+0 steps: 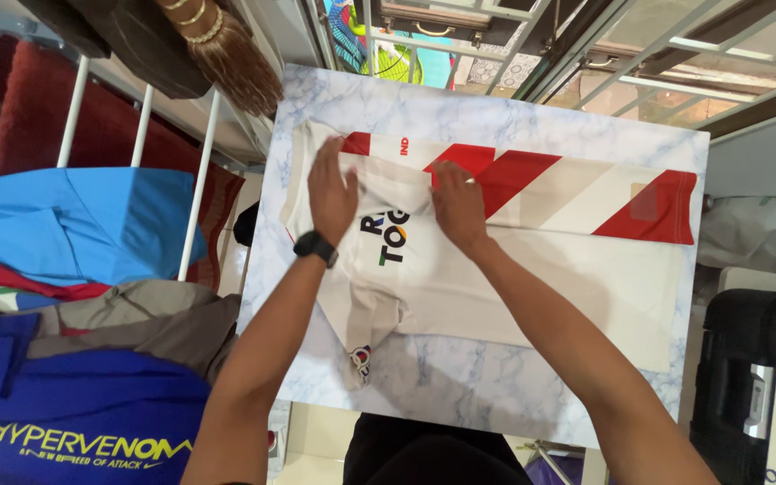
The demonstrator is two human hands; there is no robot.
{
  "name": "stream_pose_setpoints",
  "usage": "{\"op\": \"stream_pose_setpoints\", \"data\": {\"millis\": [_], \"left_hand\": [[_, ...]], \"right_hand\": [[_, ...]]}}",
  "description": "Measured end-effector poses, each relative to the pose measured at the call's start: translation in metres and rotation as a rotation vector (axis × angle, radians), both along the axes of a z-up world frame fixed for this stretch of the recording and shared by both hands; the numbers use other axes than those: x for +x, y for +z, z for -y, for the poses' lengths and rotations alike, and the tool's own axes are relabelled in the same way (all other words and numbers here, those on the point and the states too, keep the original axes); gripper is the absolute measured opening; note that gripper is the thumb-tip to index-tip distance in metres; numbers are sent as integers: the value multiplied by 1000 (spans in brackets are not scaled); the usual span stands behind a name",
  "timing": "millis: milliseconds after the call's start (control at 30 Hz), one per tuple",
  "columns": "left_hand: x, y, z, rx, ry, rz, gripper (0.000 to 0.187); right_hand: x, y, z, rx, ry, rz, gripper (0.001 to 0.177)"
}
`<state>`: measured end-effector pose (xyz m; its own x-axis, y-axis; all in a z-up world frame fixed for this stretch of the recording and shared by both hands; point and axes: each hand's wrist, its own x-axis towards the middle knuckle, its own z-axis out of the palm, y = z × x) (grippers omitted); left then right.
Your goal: The person picks up a shirt from a pile, spreads it on a table, and folds it into a small rectangle before placing it inside a suitcase.
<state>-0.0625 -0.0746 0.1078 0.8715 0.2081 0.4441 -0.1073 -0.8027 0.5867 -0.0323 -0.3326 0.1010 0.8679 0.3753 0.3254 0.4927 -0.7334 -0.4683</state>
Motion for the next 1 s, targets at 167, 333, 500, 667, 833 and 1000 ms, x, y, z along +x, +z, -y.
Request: {"op": "stream_pose_setpoints", "data": {"millis": [167, 333, 500, 667, 833, 1000], "left_hand": [[-35, -17, 34, 57, 112, -233, 50], [-45, -38, 28, -73, 456, -426, 59], [-53, -55, 10, -263, 318, -460, 51], [-52, -63, -13, -290, 192, -311, 49], [-58, -60, -34, -307, 30, -362, 53], [-62, -49, -28, -138, 82, -427, 49]], "right_hand": [[-23, -2, -8, -230, -89, -110, 54], [-16, -19, 1, -40, -85, -304, 50], [-8, -29, 2, 99, -70, -398, 46], [5, -37, 12, -75, -102, -132, 40], [7, -27, 18, -196, -45, -296, 31], [-5, -13, 10, -221, -19, -127, 39]]}}
